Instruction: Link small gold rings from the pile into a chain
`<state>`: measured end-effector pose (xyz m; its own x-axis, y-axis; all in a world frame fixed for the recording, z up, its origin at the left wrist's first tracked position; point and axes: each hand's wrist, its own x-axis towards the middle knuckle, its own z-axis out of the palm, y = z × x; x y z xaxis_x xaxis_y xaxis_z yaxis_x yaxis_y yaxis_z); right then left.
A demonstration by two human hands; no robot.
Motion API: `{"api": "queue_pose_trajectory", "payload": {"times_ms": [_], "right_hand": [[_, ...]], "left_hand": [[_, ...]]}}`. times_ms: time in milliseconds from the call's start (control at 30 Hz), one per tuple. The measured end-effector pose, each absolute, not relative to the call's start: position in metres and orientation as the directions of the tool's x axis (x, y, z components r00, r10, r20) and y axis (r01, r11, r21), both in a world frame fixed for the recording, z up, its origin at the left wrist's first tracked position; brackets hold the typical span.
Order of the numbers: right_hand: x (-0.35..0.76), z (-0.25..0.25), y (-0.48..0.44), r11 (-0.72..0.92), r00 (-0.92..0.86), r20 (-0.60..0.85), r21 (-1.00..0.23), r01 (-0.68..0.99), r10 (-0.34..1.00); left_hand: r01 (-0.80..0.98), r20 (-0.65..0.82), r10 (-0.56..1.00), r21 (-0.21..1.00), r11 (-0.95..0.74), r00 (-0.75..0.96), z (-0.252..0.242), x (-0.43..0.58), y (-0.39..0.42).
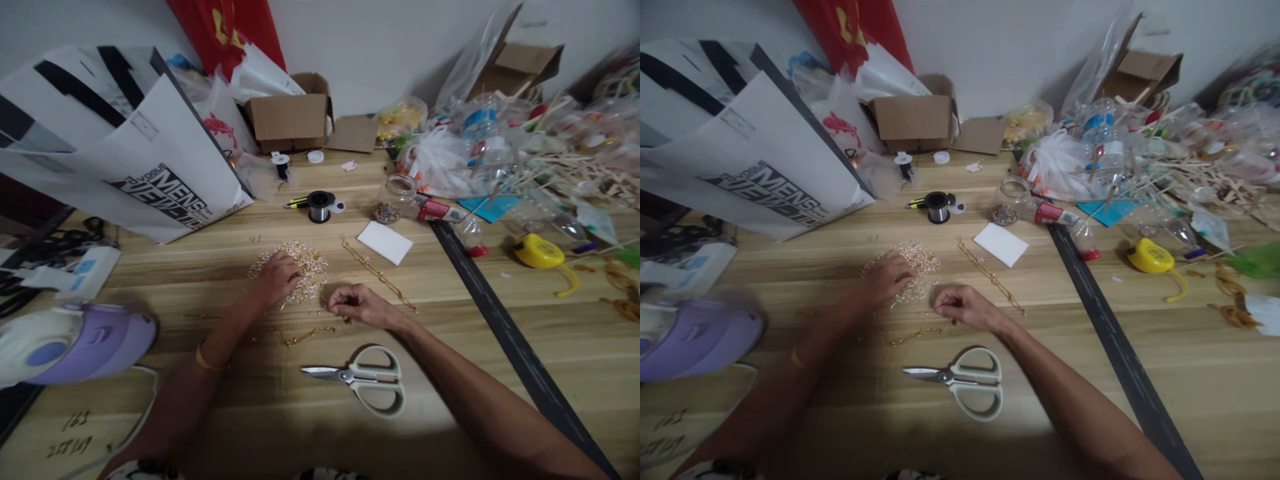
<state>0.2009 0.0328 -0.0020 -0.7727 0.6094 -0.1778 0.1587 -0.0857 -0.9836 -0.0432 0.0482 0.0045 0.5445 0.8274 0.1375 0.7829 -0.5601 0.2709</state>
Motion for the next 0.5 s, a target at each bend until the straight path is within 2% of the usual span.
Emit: {"api": "queue_pose_trajectory", "payload": {"times_ms": [167,300,500], "right_hand": [[0.201,-0.005,0.033,-0.082,-0.777,-0.17,-0.985,0.152,0.606],[0.201,-0.007,0.034,-0.082,-0.78,-0.164,-0.986,0.144,0.604],[0.201,-0.006,0.034,-0.086,-0.781,-0.164,-0.986,0.141,0.603]], "left_hand": [[0.838,0.215,0.861,0.214,-0.502,0.461,0.006,-0.031,0.043],[0.847,0.213,0.848,0.125,-0.516,0.485,0.01,-0.024,0.044],[0.83,0.191,0.846,0.177,-0.529,0.498,0.012,-0.025,0.05]]}}
